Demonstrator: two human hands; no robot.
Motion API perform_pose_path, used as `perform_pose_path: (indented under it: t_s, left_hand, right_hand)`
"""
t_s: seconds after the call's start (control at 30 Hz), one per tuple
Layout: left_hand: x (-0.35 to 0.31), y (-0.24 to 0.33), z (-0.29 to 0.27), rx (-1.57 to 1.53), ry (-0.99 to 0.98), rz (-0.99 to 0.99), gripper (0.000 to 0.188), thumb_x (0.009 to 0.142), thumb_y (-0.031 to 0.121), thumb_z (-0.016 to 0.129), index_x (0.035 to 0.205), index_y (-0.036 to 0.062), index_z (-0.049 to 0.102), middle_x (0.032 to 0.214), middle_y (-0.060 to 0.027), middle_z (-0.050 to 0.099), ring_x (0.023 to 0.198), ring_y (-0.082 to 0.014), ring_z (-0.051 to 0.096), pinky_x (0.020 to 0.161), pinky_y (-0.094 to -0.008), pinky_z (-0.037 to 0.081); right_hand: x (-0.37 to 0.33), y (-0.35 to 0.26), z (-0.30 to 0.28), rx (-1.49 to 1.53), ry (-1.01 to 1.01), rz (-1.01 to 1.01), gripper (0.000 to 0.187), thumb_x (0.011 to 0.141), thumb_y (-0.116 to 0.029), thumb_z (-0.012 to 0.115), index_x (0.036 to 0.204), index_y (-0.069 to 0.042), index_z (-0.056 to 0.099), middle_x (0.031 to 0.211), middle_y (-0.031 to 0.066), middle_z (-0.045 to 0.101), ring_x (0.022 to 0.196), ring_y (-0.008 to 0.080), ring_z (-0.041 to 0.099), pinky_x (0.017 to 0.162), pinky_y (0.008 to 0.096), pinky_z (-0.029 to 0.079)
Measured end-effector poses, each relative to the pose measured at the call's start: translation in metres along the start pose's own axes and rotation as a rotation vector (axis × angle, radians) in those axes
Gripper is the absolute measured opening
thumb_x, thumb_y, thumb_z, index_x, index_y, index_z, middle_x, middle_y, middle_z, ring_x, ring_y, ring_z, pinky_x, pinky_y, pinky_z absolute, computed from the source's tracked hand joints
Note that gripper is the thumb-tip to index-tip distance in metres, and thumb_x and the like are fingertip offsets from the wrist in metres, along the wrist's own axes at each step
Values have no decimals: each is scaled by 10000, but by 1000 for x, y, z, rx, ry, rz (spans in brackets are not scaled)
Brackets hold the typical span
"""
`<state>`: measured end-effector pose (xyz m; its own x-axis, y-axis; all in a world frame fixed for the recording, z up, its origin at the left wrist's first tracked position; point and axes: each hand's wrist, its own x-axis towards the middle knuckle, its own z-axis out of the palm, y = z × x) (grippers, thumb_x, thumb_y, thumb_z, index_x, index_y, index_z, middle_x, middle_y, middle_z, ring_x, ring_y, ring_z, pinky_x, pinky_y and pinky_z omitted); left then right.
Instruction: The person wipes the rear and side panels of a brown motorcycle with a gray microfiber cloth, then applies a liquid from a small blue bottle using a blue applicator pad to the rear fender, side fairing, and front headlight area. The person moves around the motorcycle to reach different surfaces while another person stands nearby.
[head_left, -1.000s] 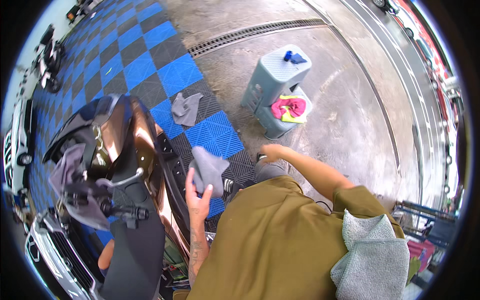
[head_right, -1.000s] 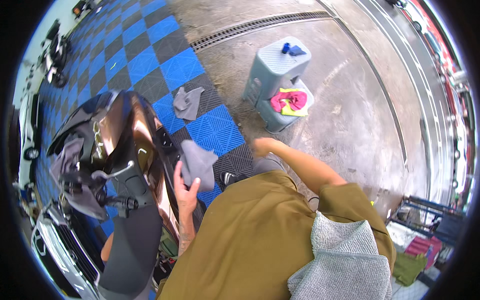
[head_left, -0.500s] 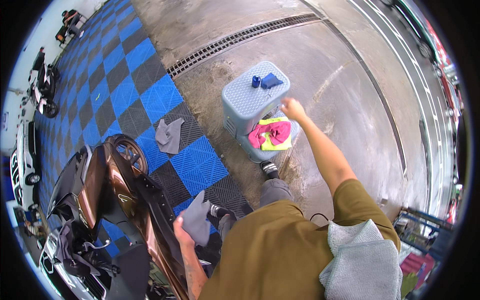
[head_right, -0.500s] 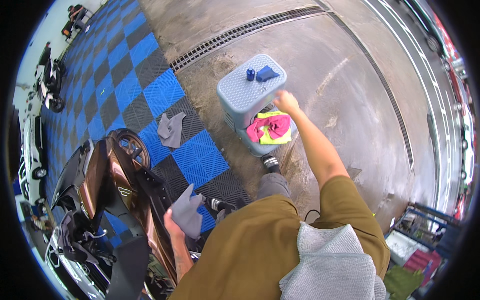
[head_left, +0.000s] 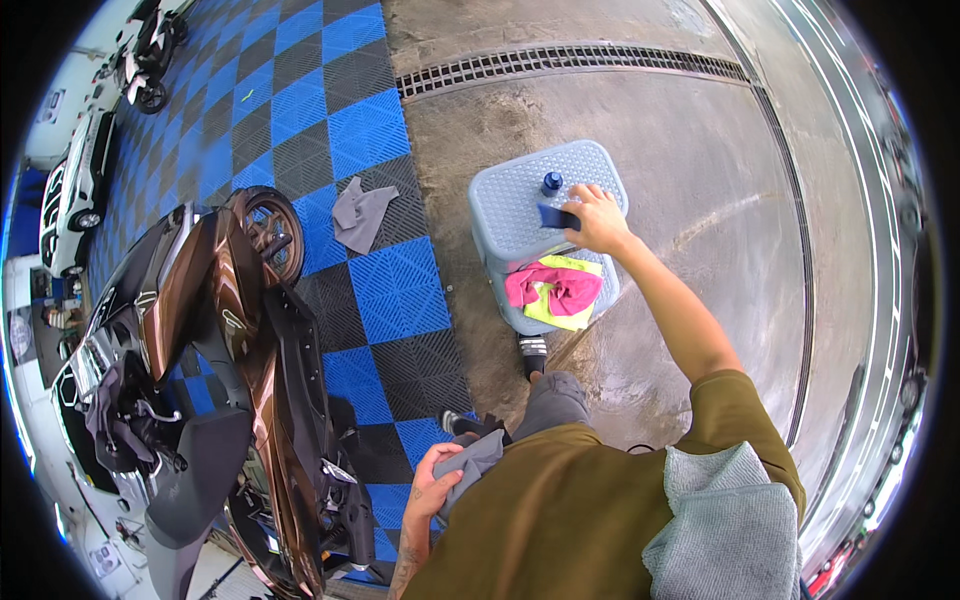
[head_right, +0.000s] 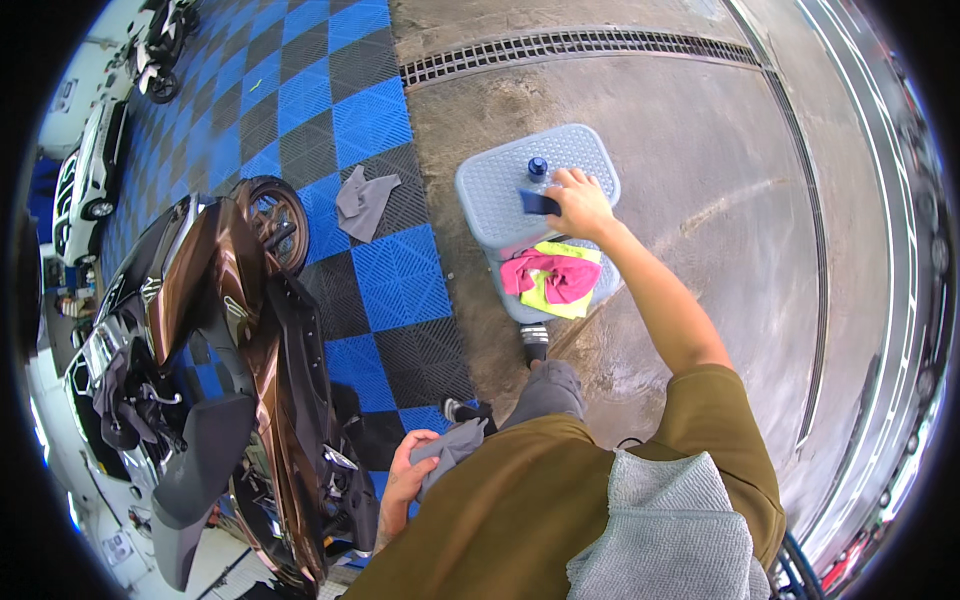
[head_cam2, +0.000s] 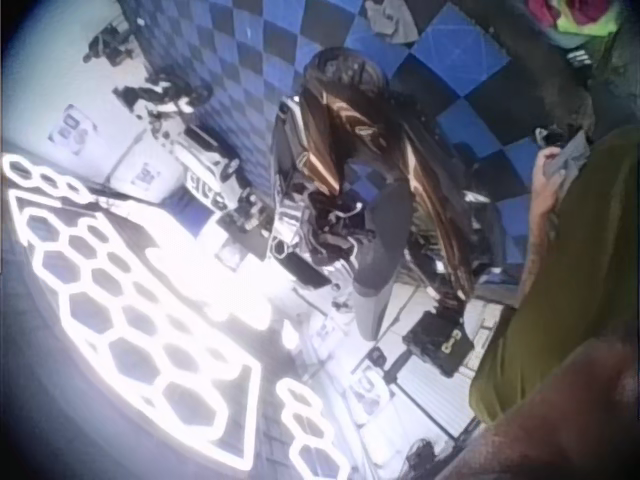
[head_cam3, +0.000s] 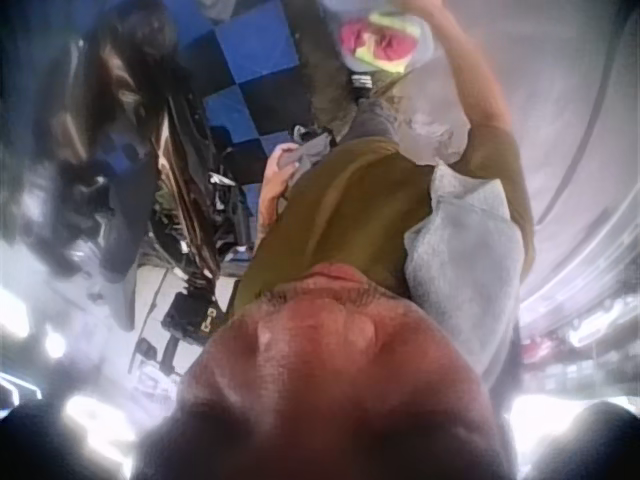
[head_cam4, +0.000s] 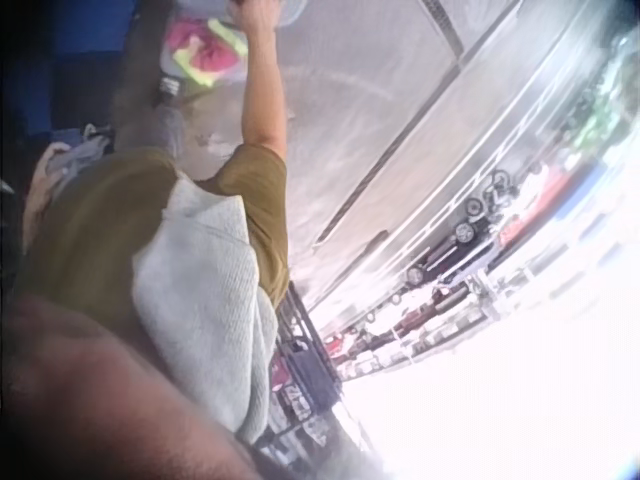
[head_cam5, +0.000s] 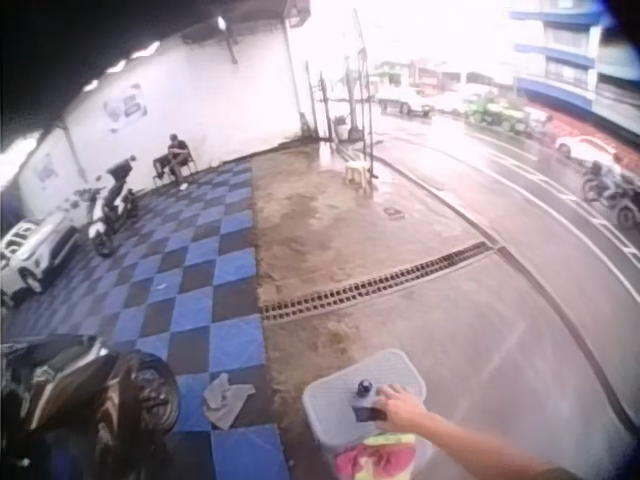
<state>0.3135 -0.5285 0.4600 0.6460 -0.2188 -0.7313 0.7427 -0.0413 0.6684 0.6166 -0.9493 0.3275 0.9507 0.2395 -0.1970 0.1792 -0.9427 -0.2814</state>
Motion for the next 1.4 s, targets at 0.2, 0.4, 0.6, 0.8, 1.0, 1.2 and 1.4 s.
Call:
perform_pose_path:
  t_s: [0.2,0.4,0.6,0.8,1.0,1.2,1.4]
  left_hand:
    - [-6,-33,14,-55,163,301,355,712,-68,505,1015,-17,682,978,-145,702,982,-233,664,1074,-389,429]
    - [-60,-81,15,-518,318,447,263,793,101,541,933,-81,669,655,-124,642,659,-222,627,881,-379,524]
    - [-83,-105,14,-397,556,406,343,1045,201,430,1188,-45,621,675,-106,637,629,-173,590,703,-303,496]
    - [-168,-153,-9,-691,658,693,389,1037,173,456,1401,35,454,936,-123,647,692,-151,589,682,-263,493]
    - [-290,-267,-25,-673,933,970,685,844,180,738,1435,39,423,1023,-87,622,776,-137,588,709,-263,485]
    - [-391,-339,-38,-264,1374,708,461,781,157,833,1191,28,668,891,-12,605,812,-102,559,750,-257,465]
    - [-450,-363,-44,9,1514,543,420,733,208,846,1096,40,714,951,-100,648,848,-248,633,770,-330,512]
  right_hand:
    - [79,-23,-22,-166,-259,-114,396,705,-284,747,1052,-94,756,1398,202,557,1346,334,490,1047,516,464]
    - [93,-36,13,-237,-267,-61,392,569,-221,821,890,-11,742,1068,247,682,1040,381,666,890,454,558]
    - [-15,-230,-40,4,-433,-536,422,625,-221,786,997,-23,751,1221,240,620,1093,377,633,961,424,513]
    - [-205,-475,-76,98,-807,-1349,425,698,-201,728,1081,-16,732,1350,228,532,1149,390,593,974,425,489]
    - [-367,-627,-37,-160,-595,-1576,361,687,-195,735,999,-13,742,1180,198,577,988,373,625,883,436,523]
    - [-468,-717,15,-224,-600,-1775,301,645,-150,762,872,41,711,1076,203,609,906,383,640,775,456,563]
    - [-525,-767,40,-334,-650,-1882,332,662,-202,799,882,33,717,1090,192,600,921,380,637,783,449,566]
